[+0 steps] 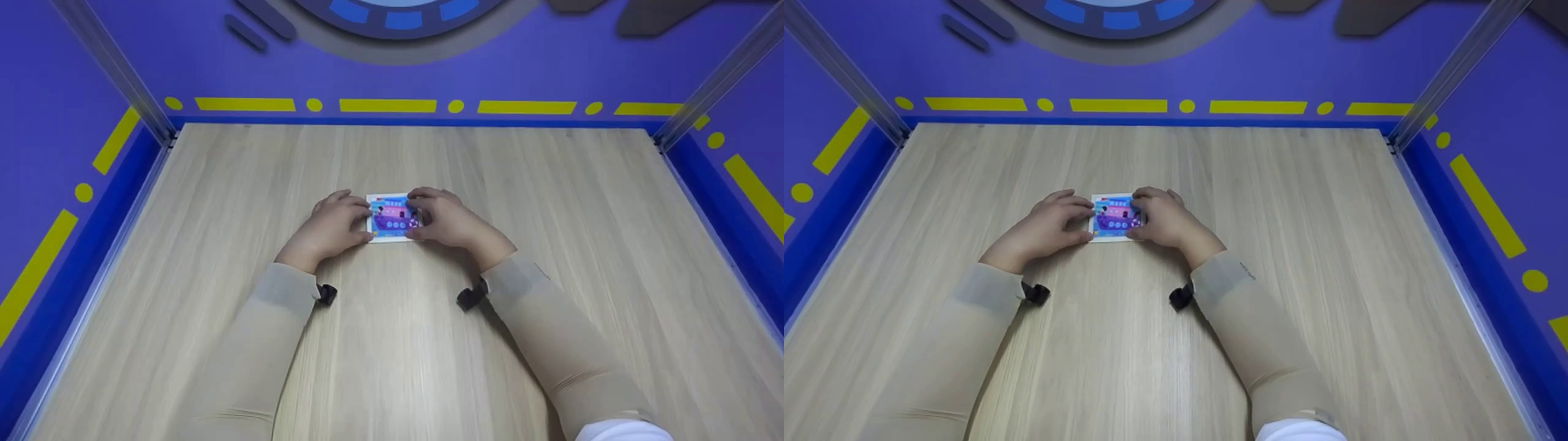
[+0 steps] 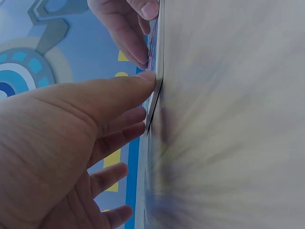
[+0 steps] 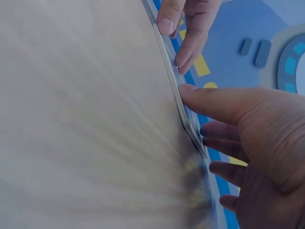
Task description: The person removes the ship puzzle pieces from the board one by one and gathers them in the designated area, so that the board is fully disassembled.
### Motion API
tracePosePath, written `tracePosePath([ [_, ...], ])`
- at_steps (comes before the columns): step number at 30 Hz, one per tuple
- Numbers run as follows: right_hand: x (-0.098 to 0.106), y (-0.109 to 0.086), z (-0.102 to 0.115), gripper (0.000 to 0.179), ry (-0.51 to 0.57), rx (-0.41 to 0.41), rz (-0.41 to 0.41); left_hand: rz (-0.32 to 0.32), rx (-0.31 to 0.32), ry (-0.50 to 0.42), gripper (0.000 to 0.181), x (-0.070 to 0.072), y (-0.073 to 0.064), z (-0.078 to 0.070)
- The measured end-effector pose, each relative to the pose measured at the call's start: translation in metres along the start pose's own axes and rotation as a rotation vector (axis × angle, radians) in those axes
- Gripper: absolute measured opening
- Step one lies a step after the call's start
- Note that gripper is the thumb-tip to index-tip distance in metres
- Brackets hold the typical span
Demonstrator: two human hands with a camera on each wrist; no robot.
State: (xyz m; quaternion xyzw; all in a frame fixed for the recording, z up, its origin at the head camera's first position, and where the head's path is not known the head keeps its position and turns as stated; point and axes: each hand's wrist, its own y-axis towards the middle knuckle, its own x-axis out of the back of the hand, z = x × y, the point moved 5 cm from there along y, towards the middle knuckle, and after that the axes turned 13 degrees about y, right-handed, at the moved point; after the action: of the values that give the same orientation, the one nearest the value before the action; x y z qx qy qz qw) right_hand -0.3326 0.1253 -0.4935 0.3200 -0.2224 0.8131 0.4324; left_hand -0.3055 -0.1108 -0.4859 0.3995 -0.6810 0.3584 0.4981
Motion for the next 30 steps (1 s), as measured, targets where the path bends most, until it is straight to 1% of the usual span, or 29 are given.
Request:
tracePosePath([
  [6, 0.001, -0.004, 0.0, 0.082, -0.005, -0.035, 0.031, 0.03, 0.015, -0.024, 0.073, -0.002, 0.0, 0.001],
  [11, 0.002, -0.006, 0.001, 0.084, -0.025, -0.049, 0.055, 0.067, 0.002, -0.024, 0.083, -0.004, -0.002, -0.001],
  [16, 0.003, -0.007, 0.003, 0.083, -0.049, -0.053, 0.068, 0.098, -0.003, -0.027, 0.088, -0.006, -0.004, -0.002],
  [23, 0.004, -0.008, 0.006, 0.082, -0.037, -0.069, 0.072, 0.112, -0.01, -0.026, 0.089, -0.007, -0.005, -0.004],
  [26, 0.004, -0.008, 0.008, 0.082, -0.029, -0.076, 0.068, 0.12, -0.01, -0.024, 0.093, -0.007, -0.006, -0.005],
  [30, 0.004, -0.008, 0.011, 0.082, -0.047, -0.073, 0.047, 0.128, -0.015, -0.037, 0.098, -0.007, -0.007, -0.008],
])
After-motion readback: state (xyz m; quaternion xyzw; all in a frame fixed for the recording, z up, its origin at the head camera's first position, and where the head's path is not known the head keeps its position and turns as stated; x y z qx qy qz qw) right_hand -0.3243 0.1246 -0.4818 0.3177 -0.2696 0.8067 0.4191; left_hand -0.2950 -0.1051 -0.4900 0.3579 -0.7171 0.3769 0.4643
